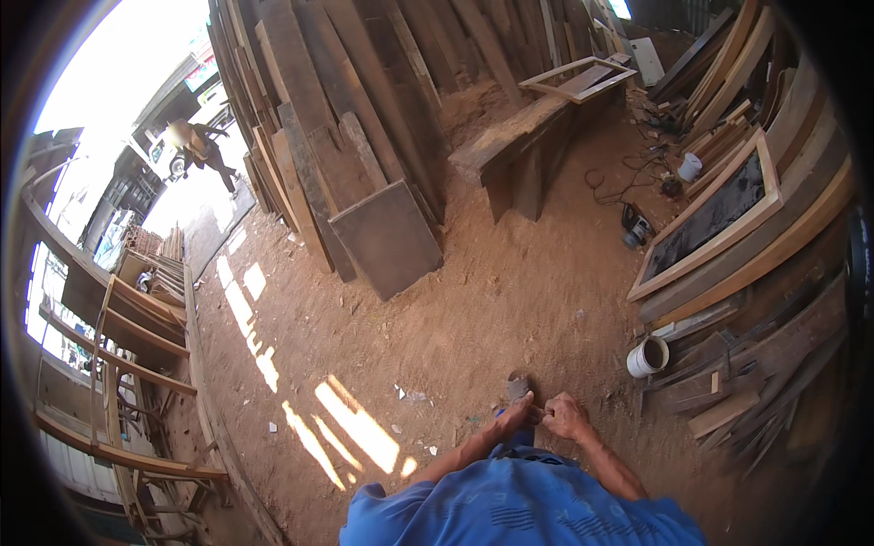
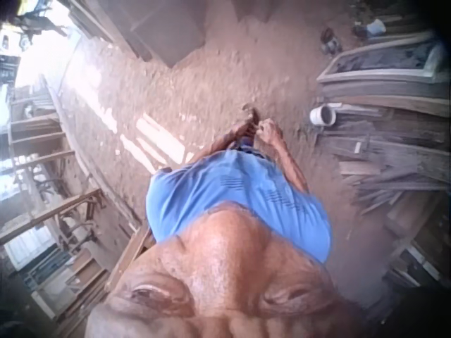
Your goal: The person measures a wooden frame with a tape measure, marks a piece of wood with a pencil, and uses pincers to pull nails from a wooden joint.
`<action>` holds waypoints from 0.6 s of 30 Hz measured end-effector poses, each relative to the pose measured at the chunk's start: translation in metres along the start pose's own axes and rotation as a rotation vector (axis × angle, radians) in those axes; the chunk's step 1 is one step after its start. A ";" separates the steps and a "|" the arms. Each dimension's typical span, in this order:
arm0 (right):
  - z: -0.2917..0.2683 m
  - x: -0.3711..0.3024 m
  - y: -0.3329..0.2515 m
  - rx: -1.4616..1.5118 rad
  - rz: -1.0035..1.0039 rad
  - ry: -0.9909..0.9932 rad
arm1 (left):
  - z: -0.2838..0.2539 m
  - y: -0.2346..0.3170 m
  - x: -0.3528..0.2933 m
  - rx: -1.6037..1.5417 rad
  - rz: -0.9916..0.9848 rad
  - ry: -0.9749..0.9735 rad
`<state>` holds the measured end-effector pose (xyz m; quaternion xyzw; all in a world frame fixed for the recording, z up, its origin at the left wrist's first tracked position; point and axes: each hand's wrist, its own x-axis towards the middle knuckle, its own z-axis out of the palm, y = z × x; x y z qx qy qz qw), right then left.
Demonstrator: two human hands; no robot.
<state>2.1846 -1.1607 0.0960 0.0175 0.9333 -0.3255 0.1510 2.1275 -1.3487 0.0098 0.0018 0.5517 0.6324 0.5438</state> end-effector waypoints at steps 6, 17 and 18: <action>-0.069 0.108 0.057 0.104 0.020 0.137 | -0.019 0.112 0.110 -0.026 -0.158 0.004; -0.214 0.246 0.099 0.026 0.240 0.282 | -0.036 0.302 0.311 0.902 0.118 -0.328; -0.220 0.264 0.100 -0.077 0.248 0.294 | -0.045 0.302 0.330 0.905 0.114 -0.316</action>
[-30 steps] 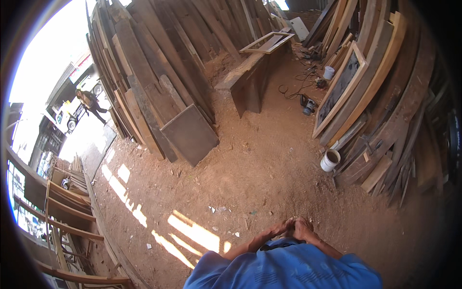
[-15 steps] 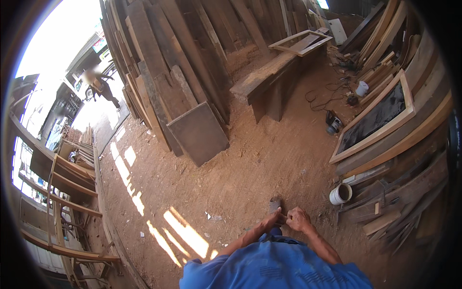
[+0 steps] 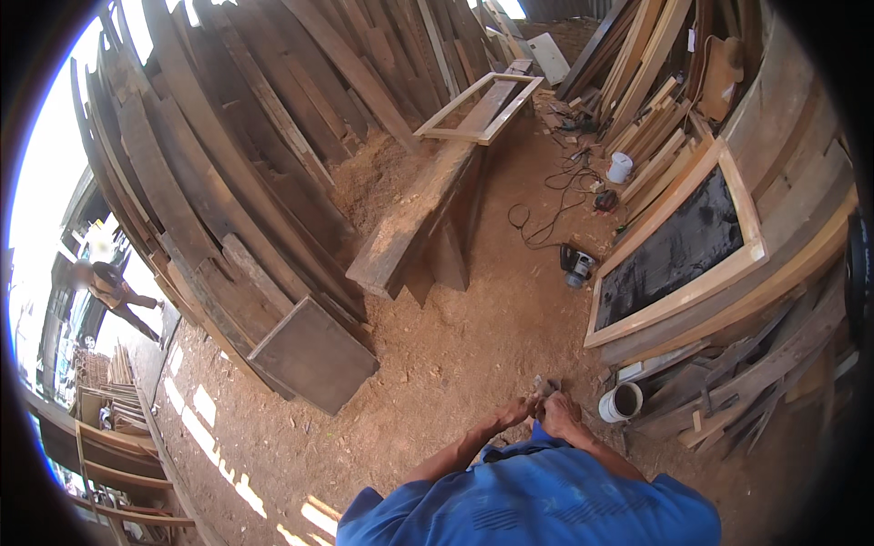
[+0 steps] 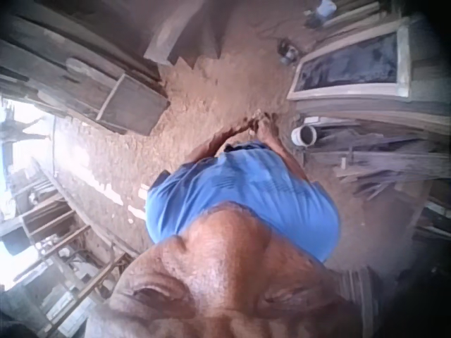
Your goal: The person measures a wooden frame with a tape measure, marks a piece of wood with a pencil, and uses pincers to pull nails from a wooden joint.
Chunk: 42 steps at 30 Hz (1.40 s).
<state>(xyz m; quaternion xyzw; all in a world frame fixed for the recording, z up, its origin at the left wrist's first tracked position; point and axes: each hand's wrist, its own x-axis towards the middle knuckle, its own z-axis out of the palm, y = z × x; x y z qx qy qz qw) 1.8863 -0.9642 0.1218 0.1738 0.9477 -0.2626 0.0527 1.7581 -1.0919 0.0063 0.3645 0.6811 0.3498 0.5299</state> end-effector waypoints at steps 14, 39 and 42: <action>-0.087 0.326 0.122 -0.037 -0.180 -0.094 | -0.206 0.100 0.194 -1.028 -0.372 0.168; -0.244 0.707 0.215 0.906 0.355 -0.108 | -0.676 0.209 0.463 -0.422 -0.023 0.312; -0.245 0.753 0.219 0.871 0.238 -0.152 | -0.685 0.252 0.480 -0.156 -0.029 0.029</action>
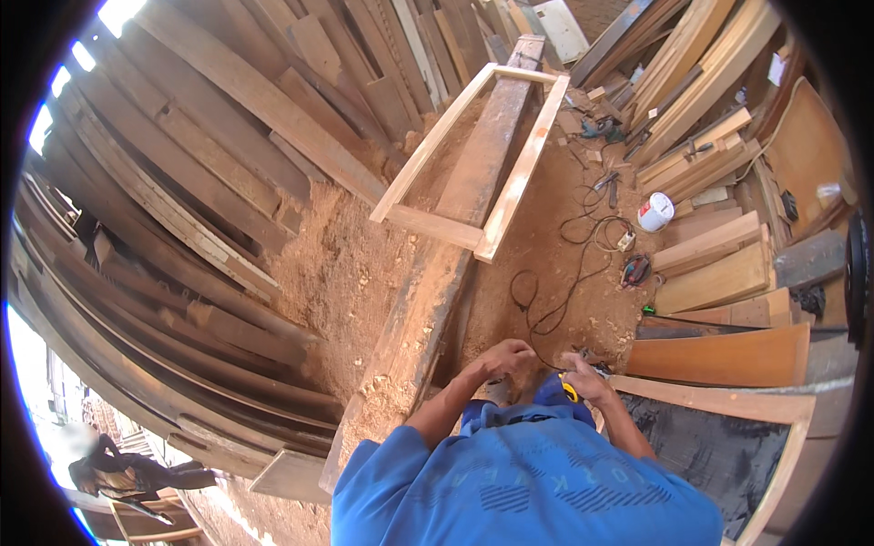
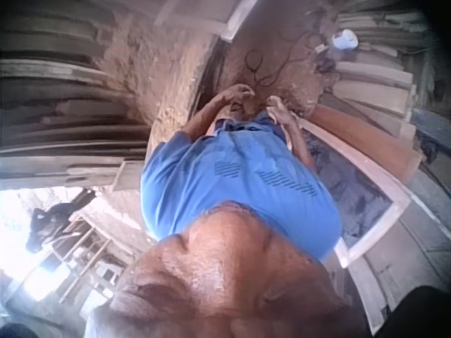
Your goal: The person measures a wooden frame with a tape measure, marks a piece of wood with a pencil, and uses pincers to pull nails from a wooden joint.
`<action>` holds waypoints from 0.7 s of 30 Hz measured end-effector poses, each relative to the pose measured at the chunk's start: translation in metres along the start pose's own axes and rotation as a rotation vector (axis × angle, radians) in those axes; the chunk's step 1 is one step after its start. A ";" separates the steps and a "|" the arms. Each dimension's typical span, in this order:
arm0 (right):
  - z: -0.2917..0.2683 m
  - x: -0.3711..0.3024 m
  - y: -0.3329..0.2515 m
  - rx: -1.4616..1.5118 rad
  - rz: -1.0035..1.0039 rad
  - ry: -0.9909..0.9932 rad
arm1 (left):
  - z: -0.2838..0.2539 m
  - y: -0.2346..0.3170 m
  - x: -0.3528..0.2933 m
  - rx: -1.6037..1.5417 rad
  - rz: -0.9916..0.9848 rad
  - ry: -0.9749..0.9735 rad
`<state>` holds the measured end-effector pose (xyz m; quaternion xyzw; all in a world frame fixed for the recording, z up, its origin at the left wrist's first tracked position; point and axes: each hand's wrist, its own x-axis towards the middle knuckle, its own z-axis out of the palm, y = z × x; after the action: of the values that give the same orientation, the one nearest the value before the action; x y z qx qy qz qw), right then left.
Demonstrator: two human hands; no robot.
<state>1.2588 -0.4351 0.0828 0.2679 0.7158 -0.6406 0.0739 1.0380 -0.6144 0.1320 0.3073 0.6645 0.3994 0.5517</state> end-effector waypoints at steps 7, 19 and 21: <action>0.010 0.062 -0.141 -0.190 0.050 -0.170 | -0.009 -0.010 0.050 -0.374 -0.088 -0.089; -0.077 0.170 -0.169 -0.383 -0.179 -0.091 | -0.174 0.025 0.104 -0.062 0.270 0.486; -0.115 0.184 -0.150 -0.329 -0.074 -0.154 | -0.248 -0.002 0.105 0.562 0.297 0.639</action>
<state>1.0590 -0.2777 0.1507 0.1760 0.8125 -0.5359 0.1475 0.7740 -0.5743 0.0970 0.3985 0.8329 0.3532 0.1509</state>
